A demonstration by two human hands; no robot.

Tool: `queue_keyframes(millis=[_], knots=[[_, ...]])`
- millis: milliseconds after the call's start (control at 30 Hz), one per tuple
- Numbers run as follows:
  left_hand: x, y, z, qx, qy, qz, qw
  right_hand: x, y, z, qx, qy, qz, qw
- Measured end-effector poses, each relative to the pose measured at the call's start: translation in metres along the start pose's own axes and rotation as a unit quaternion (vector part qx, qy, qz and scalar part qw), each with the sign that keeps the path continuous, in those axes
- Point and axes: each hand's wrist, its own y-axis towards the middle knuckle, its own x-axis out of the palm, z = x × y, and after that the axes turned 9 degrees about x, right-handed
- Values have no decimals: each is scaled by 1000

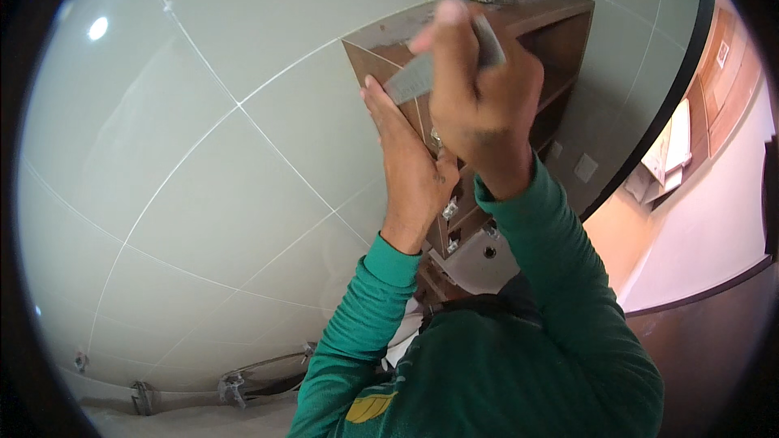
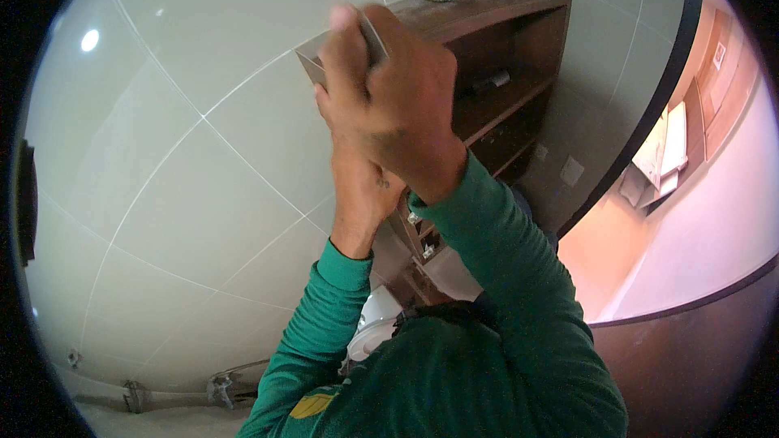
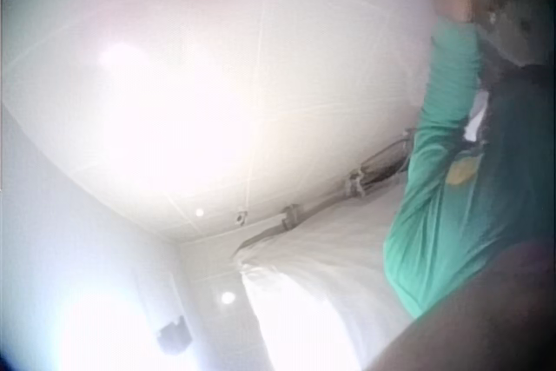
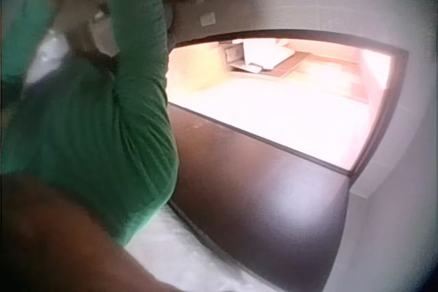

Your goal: The person assembles a wooden wall cabinet in a bathroom, using a hammer, utility knife, and metal ruler. They secure the cabinet to the wall, adjust the door hinges, and use the ruler to check alignment. The person then walks into an adjacent room where other workers are present.

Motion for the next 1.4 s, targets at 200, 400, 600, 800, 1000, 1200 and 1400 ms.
queue_keyframes(millis=[200,400,600,800,1000,1200,1400], knots=[[4,-15,13,-78,-9,36,996,-17,-40,-8,124,56,17,991],[12,-9,-3,-34,-8,35,999,-8,-41,-8,151,54,34,986],[10,-5,-8,-27,-28,5,999,-3,-22,-4,120,60,8,991],[11,-7,-8,-6,-55,21,998,-1,-11,4,81,48,2,996],[9,-6,-1,-10,-63,39,997,9,5,3,42,11,-13,999],[10,-5,-4,-11,-8,4,1000,-6,-11,3,30,29,-38,998],[14,-13,-7,-30,-17,15,999,-16,-26,-2,110,74,-35,991]])
